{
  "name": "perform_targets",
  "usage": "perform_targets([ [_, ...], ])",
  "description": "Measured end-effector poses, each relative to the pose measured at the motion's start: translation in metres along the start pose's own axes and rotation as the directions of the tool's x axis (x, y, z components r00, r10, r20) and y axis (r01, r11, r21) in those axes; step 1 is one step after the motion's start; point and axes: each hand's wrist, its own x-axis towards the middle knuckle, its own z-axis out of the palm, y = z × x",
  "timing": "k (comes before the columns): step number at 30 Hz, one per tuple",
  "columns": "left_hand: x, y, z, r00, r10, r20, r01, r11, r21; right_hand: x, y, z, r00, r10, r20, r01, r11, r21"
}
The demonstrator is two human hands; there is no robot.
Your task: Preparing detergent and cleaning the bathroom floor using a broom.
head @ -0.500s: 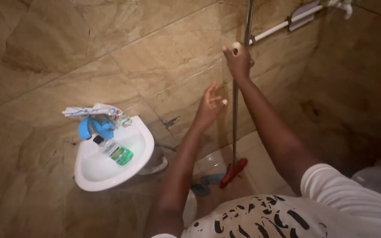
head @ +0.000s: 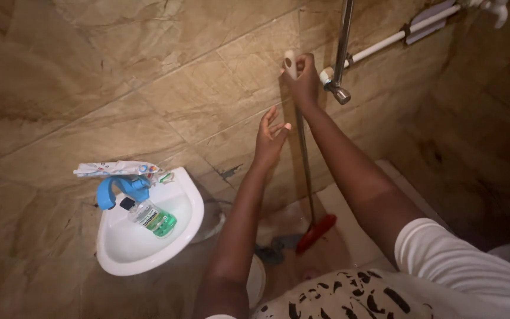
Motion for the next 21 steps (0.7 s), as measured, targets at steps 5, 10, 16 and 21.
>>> perform_targets([
  [5, 0.002, 0.001, -0.001, 1.000, -0.013, 0.014, 0.013, 1.000, 0.004, -0.001, 0.001, 0.003, 0.998, 0.041, 0.053, -0.044, 0.998, 0.051],
  [10, 0.001, -0.001, -0.005, 1.000, -0.008, 0.029, 0.010, 0.999, -0.047, -0.004, -0.017, 0.001, 0.997, 0.038, 0.067, -0.041, 0.998, 0.054],
  [16, -0.017, 0.014, -0.026, 1.000, 0.017, 0.002, -0.017, 0.999, -0.033, -0.042, -0.075, -0.007, 0.955, -0.289, -0.071, 0.278, 0.952, -0.132],
  [21, -0.052, 0.070, -0.056, 0.998, -0.023, -0.054, 0.020, 0.998, -0.055, -0.084, -0.132, 0.006, 0.880, -0.475, 0.020, 0.470, 0.863, -0.184],
])
